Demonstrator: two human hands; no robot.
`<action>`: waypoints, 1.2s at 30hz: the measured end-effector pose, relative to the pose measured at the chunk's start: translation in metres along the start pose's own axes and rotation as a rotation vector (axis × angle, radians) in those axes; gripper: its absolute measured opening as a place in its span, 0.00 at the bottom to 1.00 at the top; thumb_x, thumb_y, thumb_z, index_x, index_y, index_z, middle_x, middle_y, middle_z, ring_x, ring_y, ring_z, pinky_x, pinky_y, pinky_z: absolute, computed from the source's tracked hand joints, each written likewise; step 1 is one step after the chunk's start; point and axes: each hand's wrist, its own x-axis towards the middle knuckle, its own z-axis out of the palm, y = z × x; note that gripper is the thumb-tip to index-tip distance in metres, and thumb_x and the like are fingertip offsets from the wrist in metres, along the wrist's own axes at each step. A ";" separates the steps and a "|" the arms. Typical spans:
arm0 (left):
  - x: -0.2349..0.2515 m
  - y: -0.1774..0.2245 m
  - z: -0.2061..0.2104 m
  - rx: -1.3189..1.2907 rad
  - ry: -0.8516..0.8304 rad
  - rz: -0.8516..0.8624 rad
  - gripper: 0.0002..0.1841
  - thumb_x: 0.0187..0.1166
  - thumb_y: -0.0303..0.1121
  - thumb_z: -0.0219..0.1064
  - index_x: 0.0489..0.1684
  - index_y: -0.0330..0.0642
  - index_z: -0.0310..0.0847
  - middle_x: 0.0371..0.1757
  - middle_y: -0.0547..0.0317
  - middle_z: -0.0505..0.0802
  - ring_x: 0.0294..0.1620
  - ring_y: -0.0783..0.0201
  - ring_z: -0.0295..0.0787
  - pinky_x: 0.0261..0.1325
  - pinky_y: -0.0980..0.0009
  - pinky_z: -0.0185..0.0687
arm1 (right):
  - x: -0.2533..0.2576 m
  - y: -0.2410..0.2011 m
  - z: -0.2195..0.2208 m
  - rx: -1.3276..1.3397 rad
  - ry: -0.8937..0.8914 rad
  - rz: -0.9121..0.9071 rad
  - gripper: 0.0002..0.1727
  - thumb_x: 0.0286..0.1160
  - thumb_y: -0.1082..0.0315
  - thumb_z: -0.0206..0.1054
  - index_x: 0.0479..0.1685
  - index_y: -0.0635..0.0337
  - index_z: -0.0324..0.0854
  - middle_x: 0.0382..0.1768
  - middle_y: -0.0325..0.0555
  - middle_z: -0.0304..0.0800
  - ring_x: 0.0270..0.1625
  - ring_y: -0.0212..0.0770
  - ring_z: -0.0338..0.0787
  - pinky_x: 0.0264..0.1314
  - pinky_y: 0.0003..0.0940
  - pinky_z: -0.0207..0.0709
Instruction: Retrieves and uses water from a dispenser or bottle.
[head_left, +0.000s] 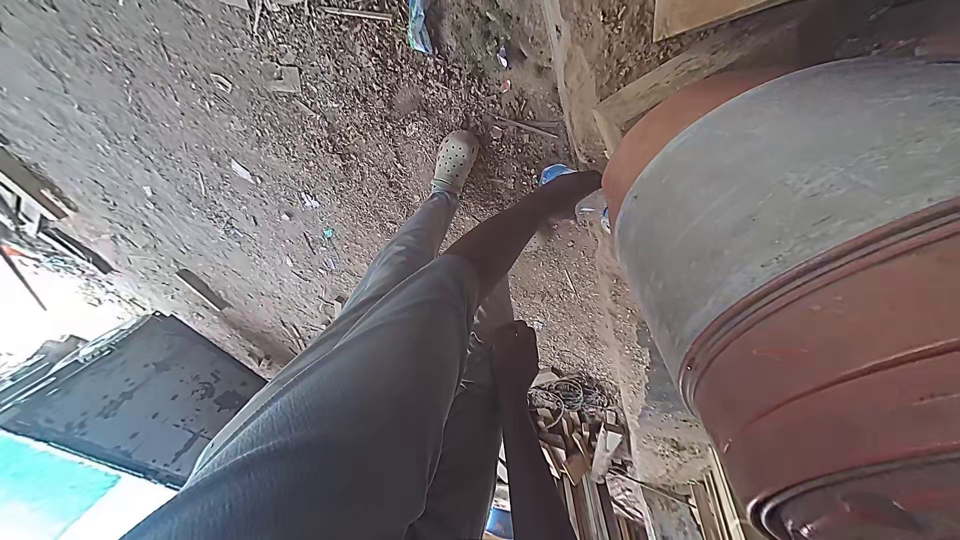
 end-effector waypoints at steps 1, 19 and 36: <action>0.000 0.000 0.000 -0.003 0.000 0.001 0.49 0.51 0.28 0.90 0.83 0.37 0.70 0.82 0.45 0.78 0.84 0.49 0.72 0.87 0.55 0.67 | 0.000 0.000 0.000 -0.005 -0.001 0.002 0.17 0.81 0.51 0.61 0.51 0.50 0.89 0.52 0.48 0.90 0.54 0.51 0.91 0.47 0.57 0.84; -0.004 0.004 -0.004 -0.036 -0.003 -0.014 0.48 0.52 0.26 0.89 0.82 0.37 0.71 0.82 0.44 0.79 0.84 0.48 0.73 0.87 0.53 0.67 | 0.003 -0.006 -0.007 0.115 0.000 0.024 0.16 0.79 0.55 0.62 0.49 0.55 0.90 0.52 0.50 0.92 0.59 0.52 0.91 0.53 0.61 0.82; -0.006 0.000 -0.002 -0.082 0.053 0.006 0.47 0.50 0.23 0.88 0.80 0.37 0.73 0.81 0.46 0.80 0.83 0.48 0.75 0.86 0.54 0.69 | 0.005 -0.006 -0.006 -0.043 0.003 0.002 0.18 0.81 0.50 0.60 0.50 0.51 0.89 0.51 0.49 0.90 0.54 0.51 0.91 0.46 0.57 0.84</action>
